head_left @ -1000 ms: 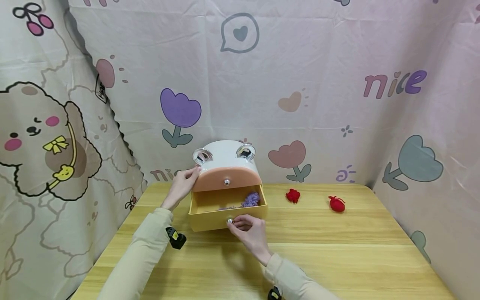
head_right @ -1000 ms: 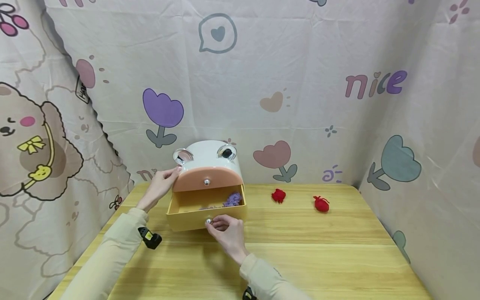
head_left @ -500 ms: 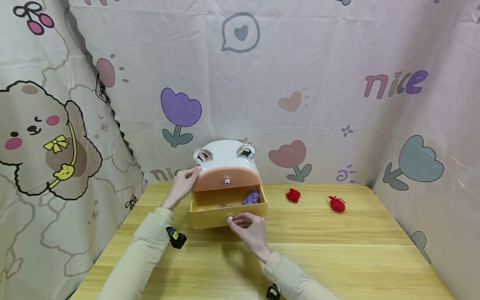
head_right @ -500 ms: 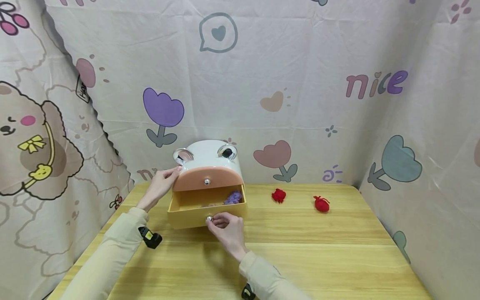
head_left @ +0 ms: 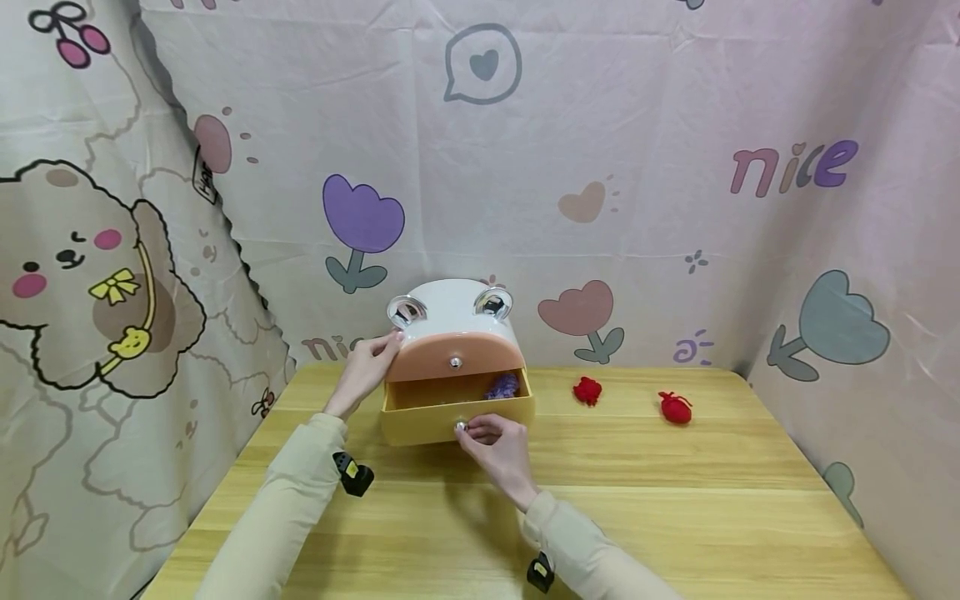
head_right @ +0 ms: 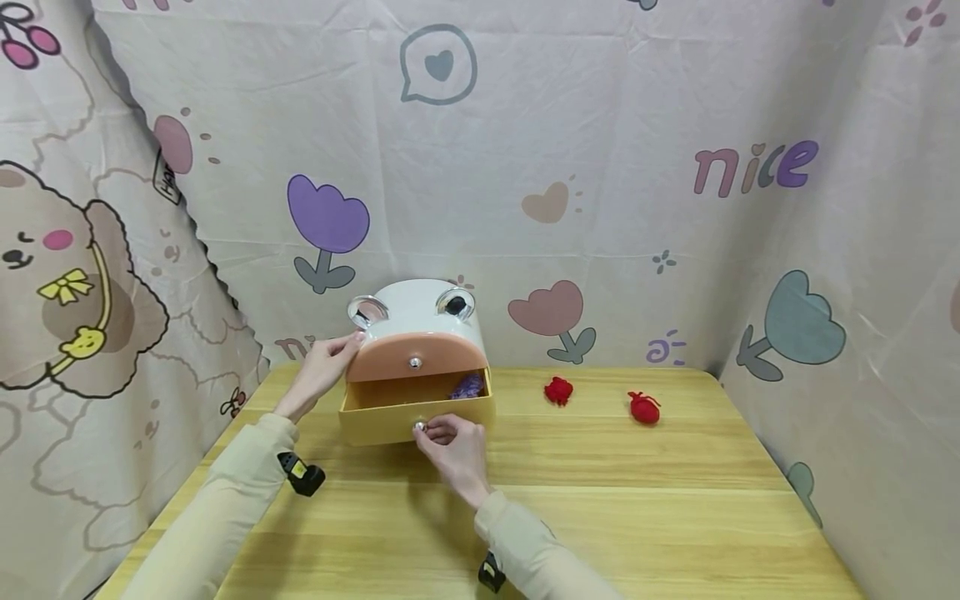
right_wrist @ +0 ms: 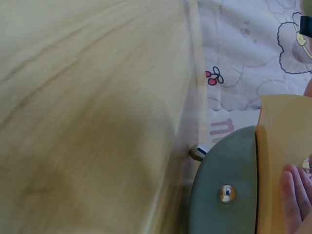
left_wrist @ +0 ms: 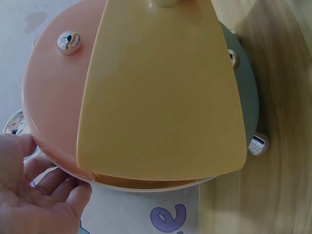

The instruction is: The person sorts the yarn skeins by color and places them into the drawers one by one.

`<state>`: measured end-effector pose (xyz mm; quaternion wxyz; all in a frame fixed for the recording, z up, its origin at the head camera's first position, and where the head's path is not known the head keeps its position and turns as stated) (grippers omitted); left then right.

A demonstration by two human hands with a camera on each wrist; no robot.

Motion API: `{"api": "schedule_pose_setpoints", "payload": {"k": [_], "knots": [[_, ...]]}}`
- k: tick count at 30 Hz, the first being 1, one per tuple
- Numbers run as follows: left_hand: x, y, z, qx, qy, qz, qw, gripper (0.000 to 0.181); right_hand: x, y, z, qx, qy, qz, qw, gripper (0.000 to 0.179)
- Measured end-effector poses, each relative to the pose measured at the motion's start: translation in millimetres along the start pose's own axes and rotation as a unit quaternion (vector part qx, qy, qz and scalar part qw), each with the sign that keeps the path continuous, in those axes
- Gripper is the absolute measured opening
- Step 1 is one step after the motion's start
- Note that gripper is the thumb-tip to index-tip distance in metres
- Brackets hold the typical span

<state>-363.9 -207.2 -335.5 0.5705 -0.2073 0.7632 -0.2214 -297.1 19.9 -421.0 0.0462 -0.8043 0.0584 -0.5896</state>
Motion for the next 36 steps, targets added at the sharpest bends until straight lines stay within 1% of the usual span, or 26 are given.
{"api": "schedule_pose_setpoints", "payload": {"k": [11,14,22,28,36], "knots": [[0.0,0.3,-0.3,0.0,-0.004,0.001,1.0,0.061,0.0,1.3,-12.5,-0.009,-0.008,0.029,0.9995,0.014],[0.1,0.3,-0.7,0.001,-0.002,0.001,1.0,0.061,-1.3,2.1,-16.1,-0.01,-0.007,0.03,0.9995,0.014],[0.5,-0.9,-1.1,-0.006,0.001,-0.003,1.0,0.06,-4.5,4.3,-24.4,-0.007,0.011,0.034,0.9993,0.015],[0.2,-0.6,0.0,-0.003,0.001,-0.003,1.0,0.06,-2.4,5.7,-29.5,-0.007,0.01,0.049,0.9987,0.014],[0.0,-0.9,0.6,-0.003,0.001,-0.003,1.0,0.06,-6.0,8.5,-37.4,-0.012,0.006,0.057,0.9983,0.014]]}}
Point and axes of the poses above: each hand's wrist, its own z-axis away from the middle knuckle, its own y-axis out of the palm, x = y × z, the point moved 8 cm from there along -z, towards the middle knuckle, and after that the axes turned 9 degrees about y, right-handed, at the moved point
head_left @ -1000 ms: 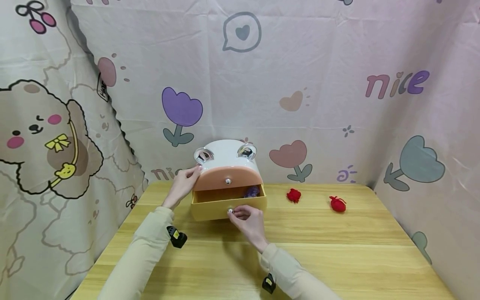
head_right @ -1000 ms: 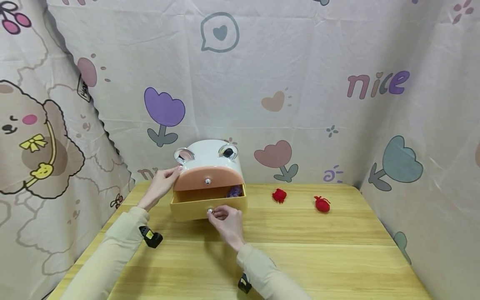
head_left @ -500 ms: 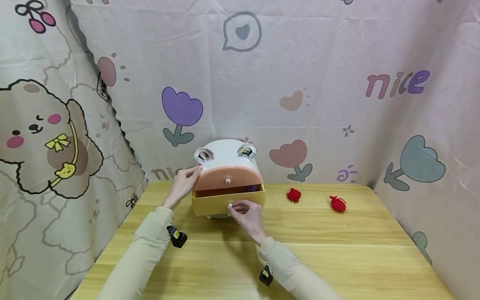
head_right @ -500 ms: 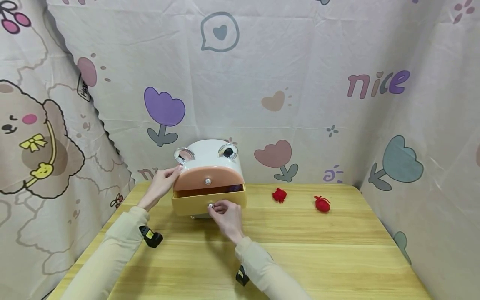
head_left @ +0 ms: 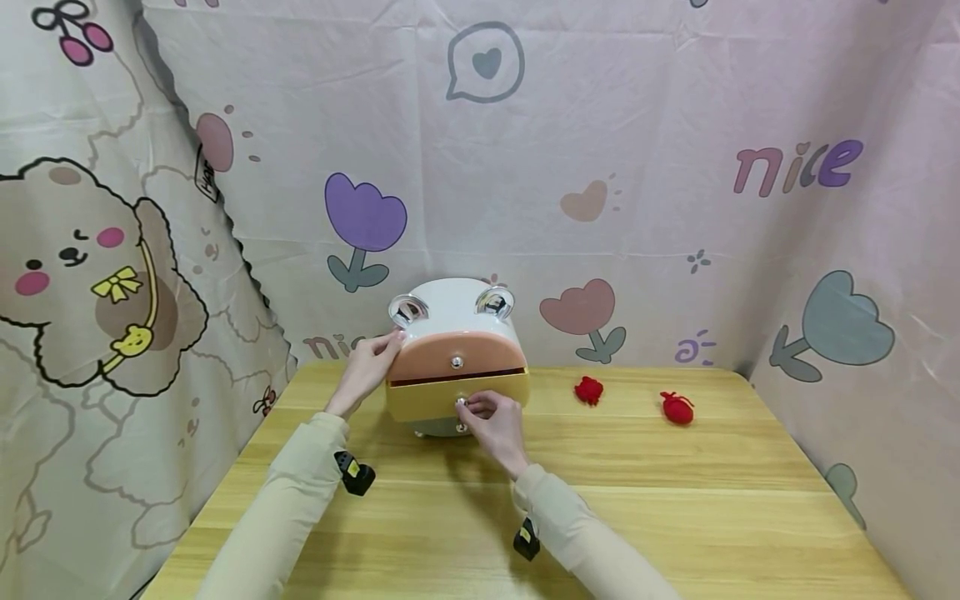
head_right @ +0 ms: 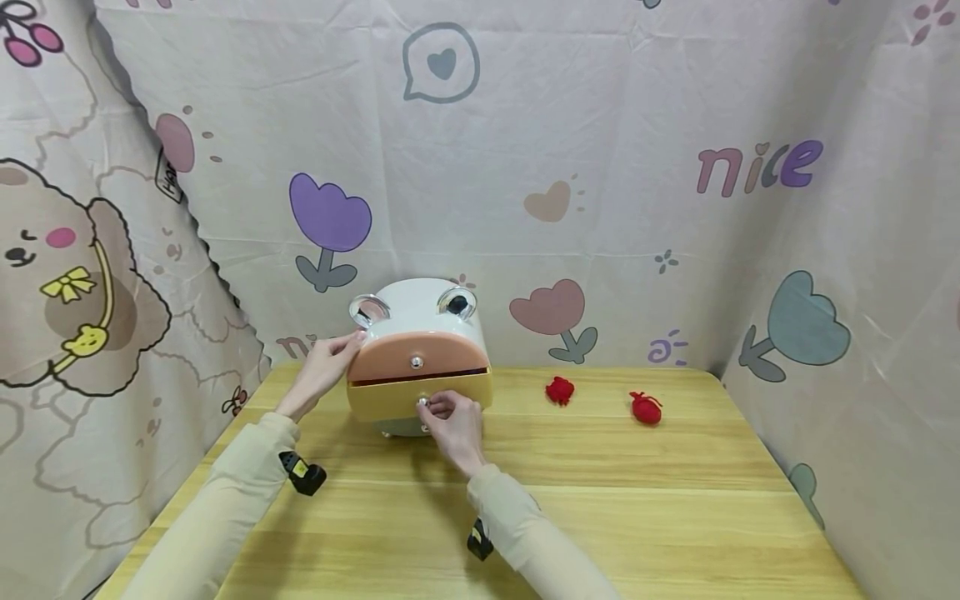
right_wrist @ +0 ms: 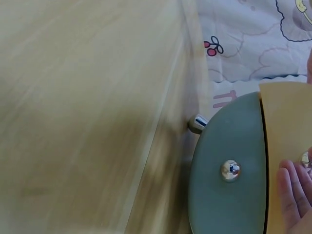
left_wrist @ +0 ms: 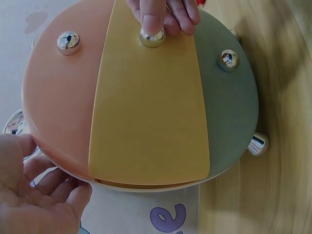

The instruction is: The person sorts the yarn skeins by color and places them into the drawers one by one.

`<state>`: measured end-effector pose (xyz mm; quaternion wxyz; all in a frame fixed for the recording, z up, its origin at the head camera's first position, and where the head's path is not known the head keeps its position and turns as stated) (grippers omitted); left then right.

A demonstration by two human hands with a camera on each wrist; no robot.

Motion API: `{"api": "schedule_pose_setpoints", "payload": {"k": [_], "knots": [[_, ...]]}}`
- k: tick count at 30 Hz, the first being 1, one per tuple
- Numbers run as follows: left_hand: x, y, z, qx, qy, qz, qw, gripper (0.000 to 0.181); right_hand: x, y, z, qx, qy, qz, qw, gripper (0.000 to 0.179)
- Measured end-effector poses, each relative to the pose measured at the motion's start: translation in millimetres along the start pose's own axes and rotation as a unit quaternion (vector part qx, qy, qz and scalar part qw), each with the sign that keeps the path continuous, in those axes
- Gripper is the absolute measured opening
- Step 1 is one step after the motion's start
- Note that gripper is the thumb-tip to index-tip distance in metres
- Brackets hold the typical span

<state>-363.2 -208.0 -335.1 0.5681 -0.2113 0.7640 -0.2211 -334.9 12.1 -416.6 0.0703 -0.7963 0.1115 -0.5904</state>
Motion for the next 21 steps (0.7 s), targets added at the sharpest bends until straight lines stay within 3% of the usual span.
{"api": "schedule_pose_setpoints", "payload": {"k": [21], "knots": [[0.9,0.1,-0.4,-0.001,-0.001,0.011,0.9999,0.06,0.2,3.1,-10.8,-0.018,-0.006,0.008,0.9998,0.012]]}}
Point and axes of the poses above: each hand's wrist, its own z-axis away from the middle knuckle, its own y-axis out of the palm, x = y × z, the point moved 8 cm from there along -z, towards the middle knuckle, and after that the axes turned 9 degrees about y, right-handed, at the moved point
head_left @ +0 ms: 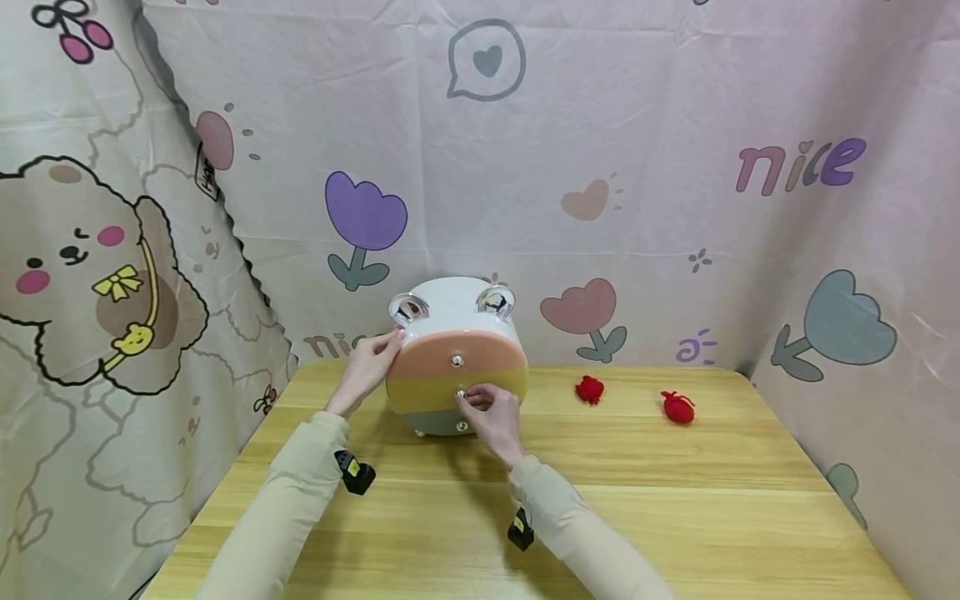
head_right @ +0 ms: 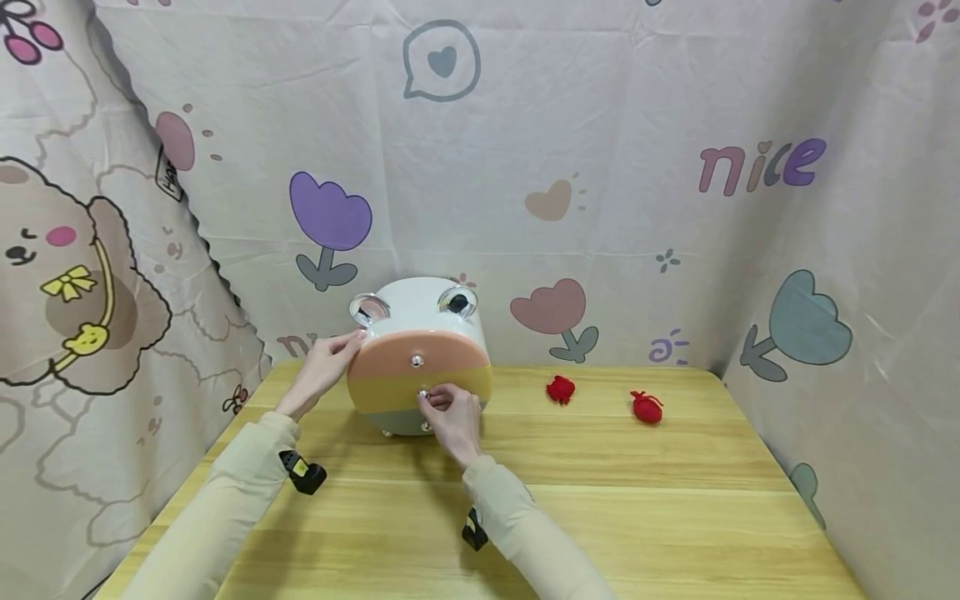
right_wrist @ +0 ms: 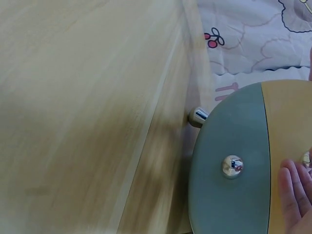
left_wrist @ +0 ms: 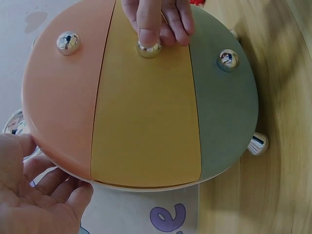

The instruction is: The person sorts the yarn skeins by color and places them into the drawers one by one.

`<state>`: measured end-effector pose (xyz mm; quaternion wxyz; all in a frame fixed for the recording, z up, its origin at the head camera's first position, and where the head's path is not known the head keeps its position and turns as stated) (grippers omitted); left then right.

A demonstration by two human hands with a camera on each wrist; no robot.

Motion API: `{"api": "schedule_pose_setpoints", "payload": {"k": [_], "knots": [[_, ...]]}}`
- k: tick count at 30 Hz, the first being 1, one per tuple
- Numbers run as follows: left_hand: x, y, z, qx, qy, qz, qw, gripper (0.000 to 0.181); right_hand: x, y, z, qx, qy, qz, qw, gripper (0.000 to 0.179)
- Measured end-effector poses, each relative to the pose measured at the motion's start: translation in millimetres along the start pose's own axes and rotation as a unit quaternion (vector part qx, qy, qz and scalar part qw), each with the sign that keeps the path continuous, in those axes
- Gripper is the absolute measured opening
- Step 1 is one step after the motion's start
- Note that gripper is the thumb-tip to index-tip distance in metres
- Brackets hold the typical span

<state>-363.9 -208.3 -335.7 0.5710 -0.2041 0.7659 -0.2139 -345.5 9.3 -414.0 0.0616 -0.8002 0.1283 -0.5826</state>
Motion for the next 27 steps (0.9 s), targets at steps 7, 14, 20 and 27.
{"api": "schedule_pose_setpoints", "payload": {"k": [7,14,20,27], "knots": [[0.6,0.2,-0.5,0.0,-0.002,0.001,1.0,0.06,-1.7,-0.3,-0.2,-0.001,0.004,-0.006,1.0,0.013],[1.0,0.5,-0.7,0.002,-0.002,0.0,1.0,0.06,-2.4,-0.1,-0.5,-0.002,0.001,-0.007,1.0,0.013],[1.5,1.2,-0.6,0.004,-0.002,0.003,1.0,0.061,-11.9,0.5,2.2,0.014,0.014,-0.026,0.9995,0.016],[2.2,0.4,0.2,0.004,-0.003,0.0,1.0,0.062,-40.3,4.5,14.2,0.04,0.049,0.007,0.998,0.025]]}}
Point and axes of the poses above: each hand's wrist, its own z-axis away from the middle knuckle, its own y-axis out of the palm, x = y × z, the point moved 8 cm from there along -z, towards the middle knuckle, and after that the axes turned 9 degrees about y, right-handed, at the moved point
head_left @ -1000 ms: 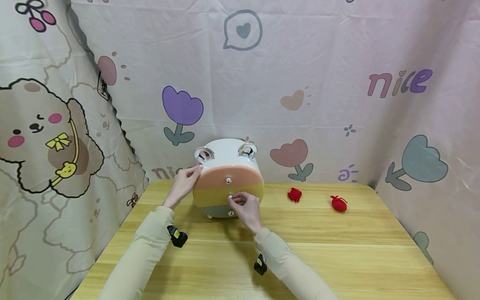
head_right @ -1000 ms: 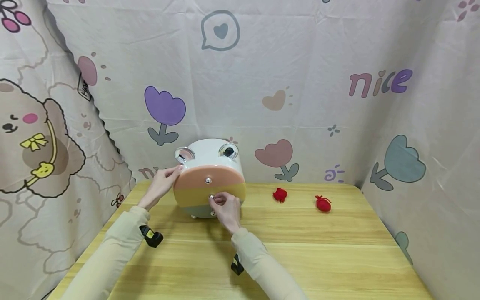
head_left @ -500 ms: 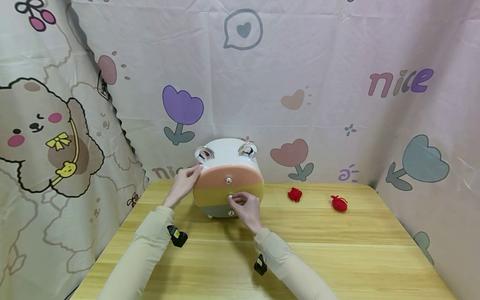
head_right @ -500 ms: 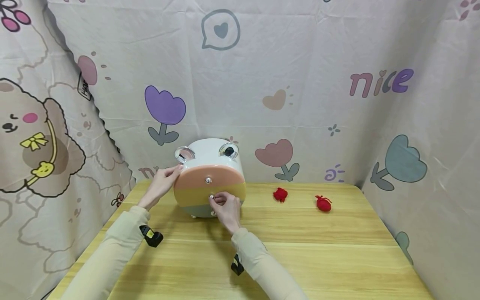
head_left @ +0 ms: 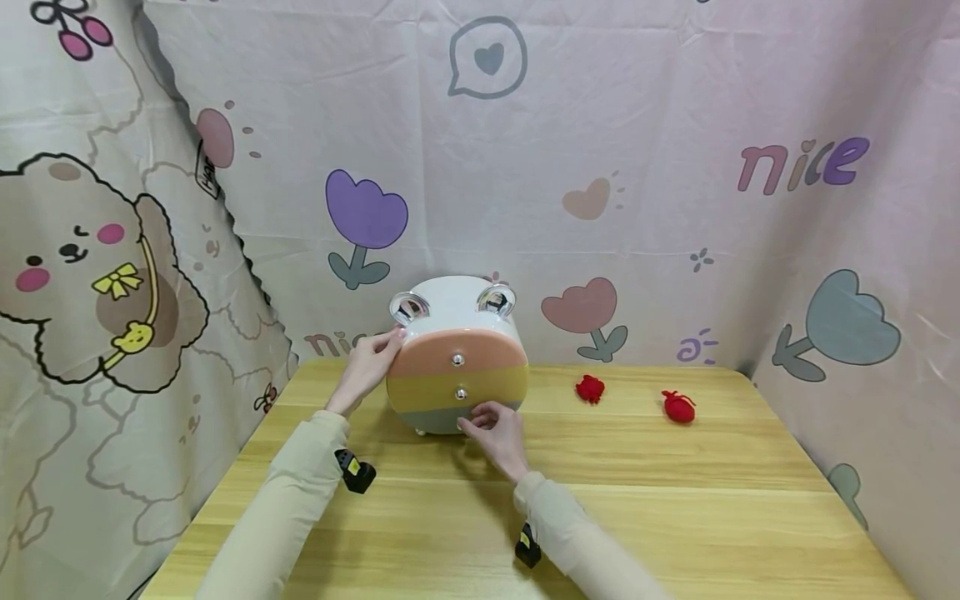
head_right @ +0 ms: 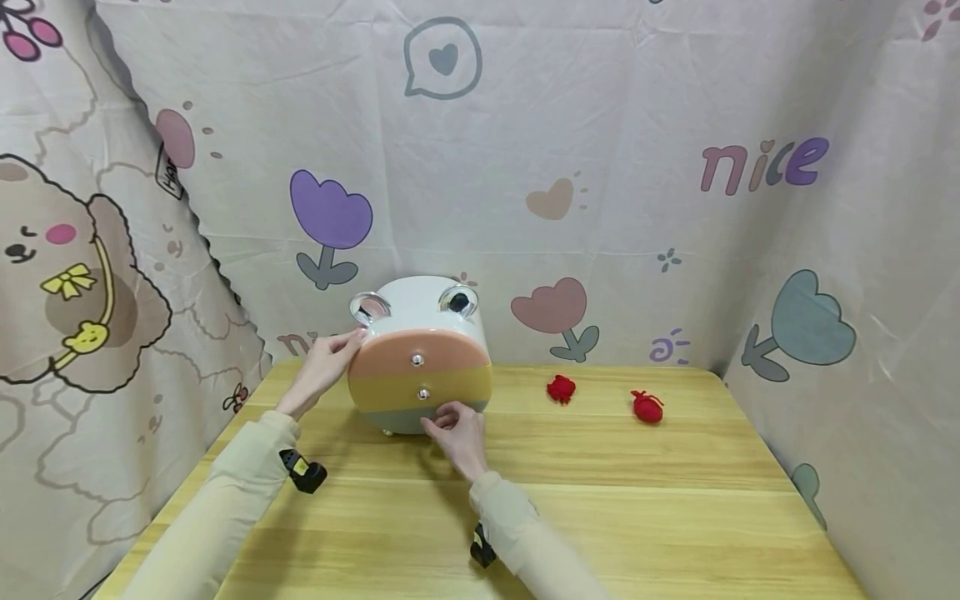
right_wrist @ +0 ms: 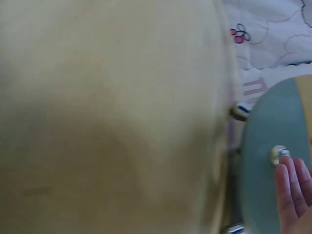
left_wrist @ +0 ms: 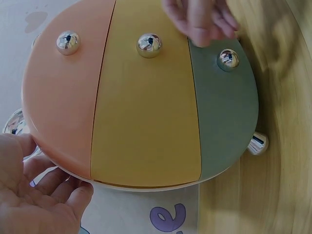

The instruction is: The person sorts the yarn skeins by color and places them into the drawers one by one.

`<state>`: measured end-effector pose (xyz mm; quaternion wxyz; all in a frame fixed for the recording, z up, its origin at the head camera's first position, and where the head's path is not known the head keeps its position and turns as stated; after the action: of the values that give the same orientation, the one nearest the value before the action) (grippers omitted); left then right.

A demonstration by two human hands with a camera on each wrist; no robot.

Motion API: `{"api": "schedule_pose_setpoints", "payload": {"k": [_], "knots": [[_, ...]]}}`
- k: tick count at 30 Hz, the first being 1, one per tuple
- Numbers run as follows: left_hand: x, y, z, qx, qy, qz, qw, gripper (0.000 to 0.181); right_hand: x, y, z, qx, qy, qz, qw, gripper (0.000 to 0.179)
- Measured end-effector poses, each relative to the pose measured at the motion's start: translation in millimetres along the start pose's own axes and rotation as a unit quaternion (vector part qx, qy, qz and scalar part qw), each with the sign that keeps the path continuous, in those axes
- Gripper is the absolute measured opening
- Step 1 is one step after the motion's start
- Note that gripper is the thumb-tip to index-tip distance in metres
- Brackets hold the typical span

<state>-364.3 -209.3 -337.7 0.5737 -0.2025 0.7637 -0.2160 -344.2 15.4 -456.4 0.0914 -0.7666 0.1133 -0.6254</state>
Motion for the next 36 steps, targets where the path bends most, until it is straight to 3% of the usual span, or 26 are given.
{"api": "schedule_pose_setpoints", "payload": {"k": [11,20,36], "knots": [[-0.5,0.5,-0.6,0.003,-0.004,0.005,1.0,0.061,-19.0,8.3,0.6,-0.009,0.026,0.025,0.9993,0.023],[-1.2,0.7,0.3,0.004,-0.005,0.009,0.9999,0.061,-19.4,11.3,-0.4,-0.039,0.012,0.035,0.9986,0.019],[-0.4,1.2,-0.2,0.005,-0.005,0.009,0.9999,0.062,-18.0,12.7,0.7,-0.058,0.008,0.058,0.9966,0.015]]}}
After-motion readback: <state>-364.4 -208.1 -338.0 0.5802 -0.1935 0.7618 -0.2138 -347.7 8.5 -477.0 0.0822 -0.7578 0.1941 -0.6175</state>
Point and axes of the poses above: each hand's wrist, its own z-axis away from the middle knuckle, its own y-axis out of the palm, x = y × z, the point moved 8 cm from there along -z, towards the middle knuckle, and after that the axes turned 9 degrees about y, right-handed, at the moved point
